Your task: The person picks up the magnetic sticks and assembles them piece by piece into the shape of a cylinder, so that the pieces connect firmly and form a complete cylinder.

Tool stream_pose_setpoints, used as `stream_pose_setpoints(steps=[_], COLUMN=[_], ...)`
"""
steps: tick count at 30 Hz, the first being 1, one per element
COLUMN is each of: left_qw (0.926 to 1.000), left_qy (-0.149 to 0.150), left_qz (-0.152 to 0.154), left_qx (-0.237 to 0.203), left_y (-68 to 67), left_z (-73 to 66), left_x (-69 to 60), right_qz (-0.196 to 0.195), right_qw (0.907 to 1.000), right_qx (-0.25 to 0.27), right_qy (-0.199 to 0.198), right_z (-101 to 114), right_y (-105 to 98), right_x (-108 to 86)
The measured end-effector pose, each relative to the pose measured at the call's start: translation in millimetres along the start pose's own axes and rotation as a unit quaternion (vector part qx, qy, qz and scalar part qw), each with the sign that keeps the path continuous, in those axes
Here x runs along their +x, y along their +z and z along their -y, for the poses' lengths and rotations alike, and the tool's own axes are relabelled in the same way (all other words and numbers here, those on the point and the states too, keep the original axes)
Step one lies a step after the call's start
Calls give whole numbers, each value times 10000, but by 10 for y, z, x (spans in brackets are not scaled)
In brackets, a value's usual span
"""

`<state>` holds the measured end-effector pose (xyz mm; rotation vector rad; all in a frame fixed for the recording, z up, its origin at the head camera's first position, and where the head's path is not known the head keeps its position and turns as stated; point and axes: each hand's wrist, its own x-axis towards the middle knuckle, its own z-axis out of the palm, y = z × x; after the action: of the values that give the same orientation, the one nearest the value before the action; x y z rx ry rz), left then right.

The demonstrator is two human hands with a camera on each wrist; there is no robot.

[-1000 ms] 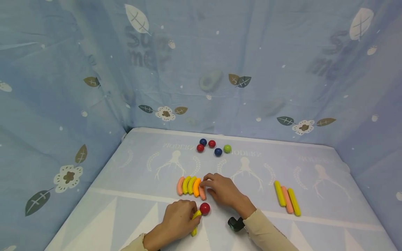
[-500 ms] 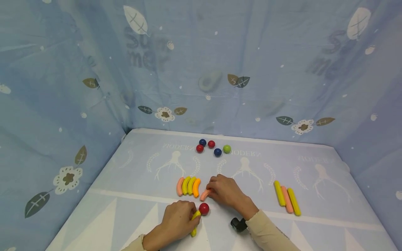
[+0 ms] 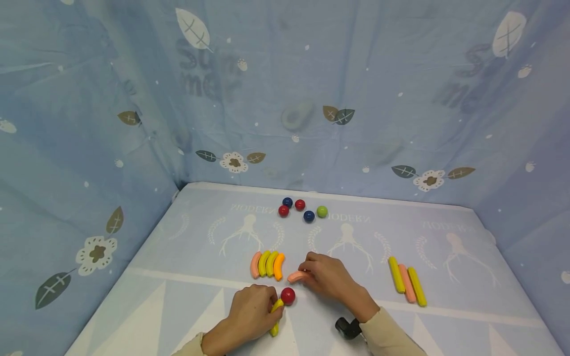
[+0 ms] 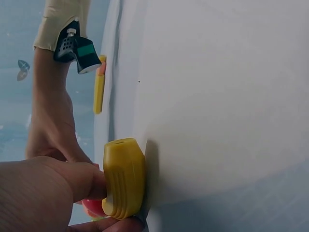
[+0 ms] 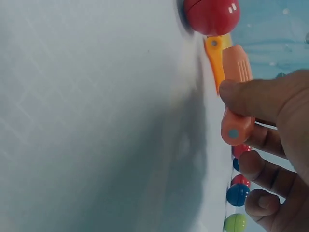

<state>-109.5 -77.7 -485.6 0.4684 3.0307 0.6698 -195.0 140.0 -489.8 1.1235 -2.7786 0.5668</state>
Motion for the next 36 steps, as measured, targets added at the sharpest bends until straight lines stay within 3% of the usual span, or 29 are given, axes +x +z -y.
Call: stream_pose_setpoints(steps=[17,28,36], left_qw=[9998,9996,9993], left_qy=[-182,-235,-320], left_qz=[56,76,149], left_qx=[-21,-115,-118], left_y=[32,35,43], left_z=[17,15,2], left_x=[6,-2,-27], right_qz=[383,499,596], right_qw=[9969,9958,9960], right_qx=[271,605,512], right_qy=[629,468,421], right_z=[8,26,56], right_y=[-71,-41,-25], right_x=[-210,-277,-232])
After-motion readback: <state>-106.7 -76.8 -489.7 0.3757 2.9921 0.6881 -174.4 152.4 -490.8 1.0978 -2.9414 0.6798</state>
